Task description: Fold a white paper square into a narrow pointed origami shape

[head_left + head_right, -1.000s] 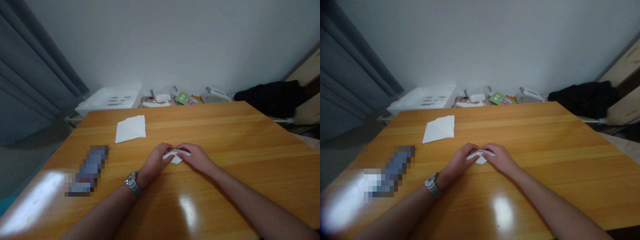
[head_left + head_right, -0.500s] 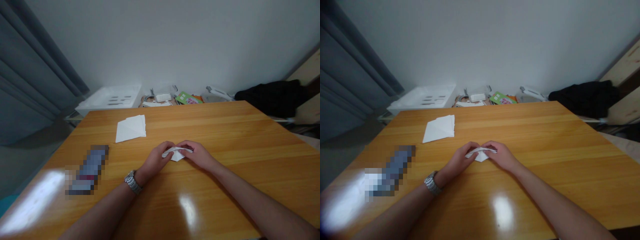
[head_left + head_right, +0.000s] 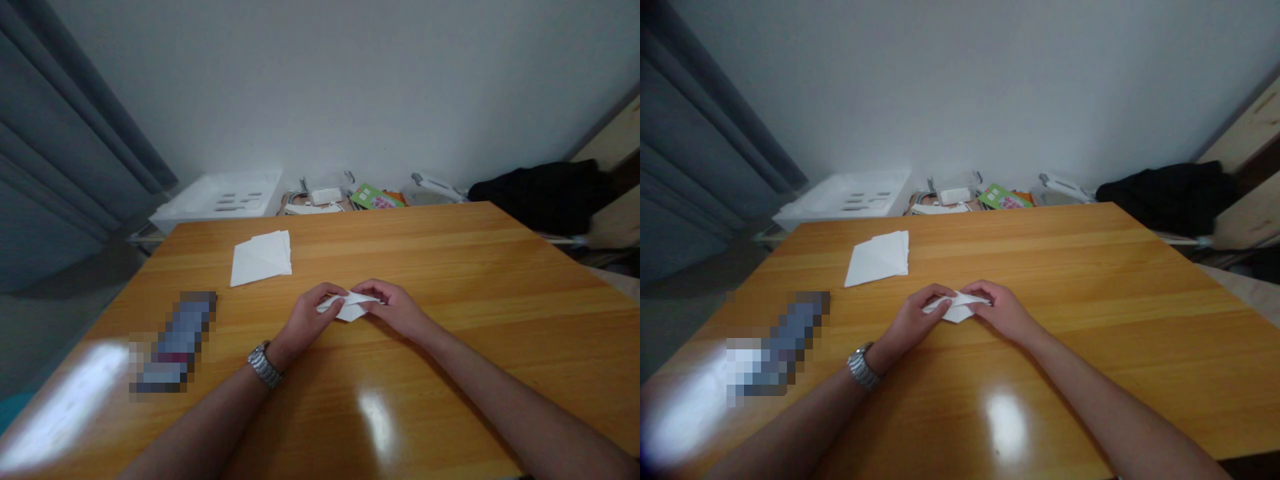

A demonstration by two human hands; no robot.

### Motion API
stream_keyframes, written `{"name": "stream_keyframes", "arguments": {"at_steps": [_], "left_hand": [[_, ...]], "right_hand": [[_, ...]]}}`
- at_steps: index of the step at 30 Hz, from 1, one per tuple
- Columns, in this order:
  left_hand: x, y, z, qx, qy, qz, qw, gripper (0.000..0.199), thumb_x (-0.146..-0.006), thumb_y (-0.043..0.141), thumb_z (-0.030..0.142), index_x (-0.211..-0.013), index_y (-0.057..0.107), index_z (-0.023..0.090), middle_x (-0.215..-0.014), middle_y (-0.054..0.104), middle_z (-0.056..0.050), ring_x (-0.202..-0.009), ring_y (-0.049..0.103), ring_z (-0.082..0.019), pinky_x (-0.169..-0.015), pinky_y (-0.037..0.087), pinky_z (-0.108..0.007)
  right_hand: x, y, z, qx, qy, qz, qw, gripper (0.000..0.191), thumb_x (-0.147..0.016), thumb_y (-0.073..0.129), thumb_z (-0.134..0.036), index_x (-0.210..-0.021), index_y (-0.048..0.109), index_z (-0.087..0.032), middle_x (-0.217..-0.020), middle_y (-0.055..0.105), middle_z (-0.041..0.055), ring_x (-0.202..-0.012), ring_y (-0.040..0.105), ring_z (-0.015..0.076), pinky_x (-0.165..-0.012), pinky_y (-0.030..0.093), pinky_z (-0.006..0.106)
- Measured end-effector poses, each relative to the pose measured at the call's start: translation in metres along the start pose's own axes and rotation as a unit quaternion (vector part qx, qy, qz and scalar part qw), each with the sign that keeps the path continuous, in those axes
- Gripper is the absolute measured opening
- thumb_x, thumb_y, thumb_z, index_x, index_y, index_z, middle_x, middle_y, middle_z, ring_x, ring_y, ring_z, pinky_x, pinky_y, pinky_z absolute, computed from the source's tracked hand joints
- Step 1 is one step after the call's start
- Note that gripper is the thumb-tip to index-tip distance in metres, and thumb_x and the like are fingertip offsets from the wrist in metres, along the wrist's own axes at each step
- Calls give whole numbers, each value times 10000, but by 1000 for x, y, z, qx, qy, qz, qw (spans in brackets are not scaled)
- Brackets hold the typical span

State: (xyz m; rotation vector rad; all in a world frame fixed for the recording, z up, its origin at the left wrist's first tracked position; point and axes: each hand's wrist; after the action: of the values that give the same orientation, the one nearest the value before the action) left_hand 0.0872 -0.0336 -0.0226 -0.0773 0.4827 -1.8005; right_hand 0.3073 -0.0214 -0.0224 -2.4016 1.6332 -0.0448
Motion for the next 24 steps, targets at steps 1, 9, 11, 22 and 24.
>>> {"name": "stream_keyframes", "arguments": {"at_steps": [1, 9, 11, 22, 24], "left_hand": [[0, 0, -1, 0, 0, 3, 1000, 186, -921, 623, 311, -1041, 694, 188, -1019, 738, -45, -906, 694, -178, -806, 542, -267], [-2, 0, -2, 6, -7, 34, 999, 150, -901, 634, 279, -1013, 661, 183, -980, 727, -35, -892, 696, -177, -797, 547, -273], [-2, 0, -3, 14, -8, 37, 999, 151, -904, 632, 282, -1017, 649, 184, -982, 719, -35, -883, 696, -174, -778, 547, -268], [-5, 2, -5, 70, -19, 38, 997, 221, -891, 647, 270, -1088, 616, 175, -1063, 699, -69, -885, 693, -174, -743, 546, -256], [-5, 2, -5, 70, -24, 40, 996, 219, -888, 651, 273, -1080, 617, 175, -1048, 697, -63, -854, 689, -165, -721, 540, -246]], "right_hand": [[0, 0, 0, -3, 1, 0, 1000, 265, -806, 677, -221, -1068, 692, -188, -1058, 734, 62, -973, 677, 210, -922, 504, 357], [0, 2, 3, -46, 21, -2, 999, 450, -757, 796, -387, -1139, 654, -194, -1117, 712, 83, -955, 679, 218, -847, 539, 347], [1, 2, 2, -64, 33, 10, 997, 472, -744, 806, -417, -1128, 646, -196, -1092, 716, 80, -930, 688, 217, -823, 553, 346], [1, 3, -3, -154, 74, 21, 985, 481, -724, 838, -421, -1109, 652, -200, -913, 726, 31, -811, 697, 179, -773, 559, 308], [1, 2, -2, -153, 66, 17, 986, 501, -712, 855, -406, -1124, 660, -196, -875, 719, 22, -796, 689, 173, -752, 552, 294]]}}
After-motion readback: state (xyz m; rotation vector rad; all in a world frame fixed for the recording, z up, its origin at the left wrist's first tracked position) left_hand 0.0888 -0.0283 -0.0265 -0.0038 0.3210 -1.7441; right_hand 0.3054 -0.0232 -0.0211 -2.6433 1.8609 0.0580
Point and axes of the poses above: each hand's wrist, its own x-axis away from the middle knuckle, its own y-axis out of the palm, z = x × y
